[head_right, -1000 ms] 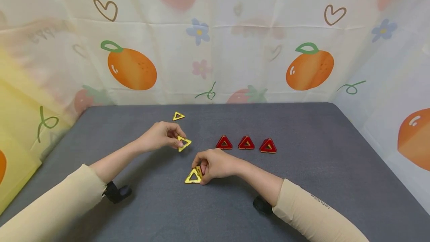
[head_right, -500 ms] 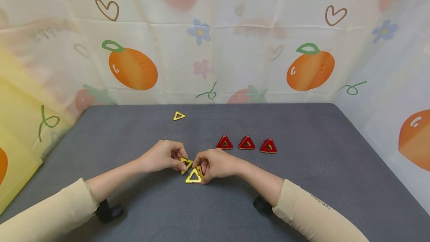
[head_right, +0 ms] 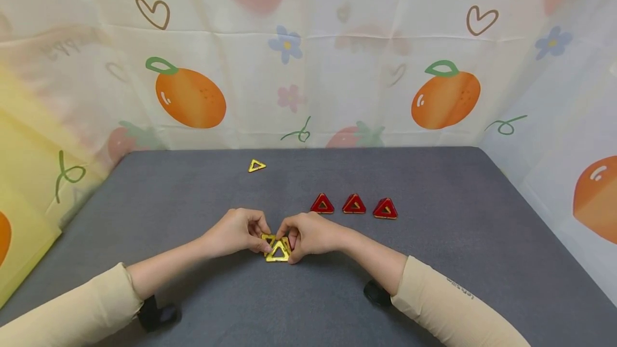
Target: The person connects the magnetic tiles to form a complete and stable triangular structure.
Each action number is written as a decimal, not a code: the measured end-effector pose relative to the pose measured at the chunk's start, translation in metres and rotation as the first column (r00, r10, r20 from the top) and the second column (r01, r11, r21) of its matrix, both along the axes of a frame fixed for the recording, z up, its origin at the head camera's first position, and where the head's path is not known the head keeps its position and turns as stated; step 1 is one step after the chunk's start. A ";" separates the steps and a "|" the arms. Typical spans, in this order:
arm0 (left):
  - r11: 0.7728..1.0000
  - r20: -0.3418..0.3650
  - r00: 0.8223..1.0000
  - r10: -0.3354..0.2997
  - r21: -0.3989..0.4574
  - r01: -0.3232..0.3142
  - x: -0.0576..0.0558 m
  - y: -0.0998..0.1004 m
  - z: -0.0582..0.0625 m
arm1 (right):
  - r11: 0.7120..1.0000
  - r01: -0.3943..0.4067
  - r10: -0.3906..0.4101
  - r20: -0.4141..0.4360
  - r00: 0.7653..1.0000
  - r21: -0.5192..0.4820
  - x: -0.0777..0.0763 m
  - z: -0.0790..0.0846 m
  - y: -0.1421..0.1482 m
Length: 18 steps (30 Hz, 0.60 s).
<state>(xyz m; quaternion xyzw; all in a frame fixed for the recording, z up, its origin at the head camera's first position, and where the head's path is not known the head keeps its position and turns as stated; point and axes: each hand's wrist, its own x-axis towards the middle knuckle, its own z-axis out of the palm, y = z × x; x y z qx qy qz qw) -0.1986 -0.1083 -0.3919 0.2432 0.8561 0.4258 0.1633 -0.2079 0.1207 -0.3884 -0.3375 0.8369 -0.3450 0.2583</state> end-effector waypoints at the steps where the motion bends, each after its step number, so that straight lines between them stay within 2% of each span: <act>1: 1.000 0.002 1.000 0.005 0.000 -0.005 0.001 0.000 0.000 | 1.000 0.000 0.000 -0.001 1.000 0.000 0.000 0.000 0.000; 10: 1.000 -0.058 0.998 -0.012 -0.021 0.010 0.004 0.000 -0.001 | 1.000 -0.002 0.002 -0.009 1.000 0.001 0.000 0.000 0.000; 18: 0.999 -0.096 0.995 -0.034 -0.003 0.033 0.006 0.001 -0.003 | 1.000 -0.009 0.009 -0.045 0.999 0.011 0.001 0.001 -0.001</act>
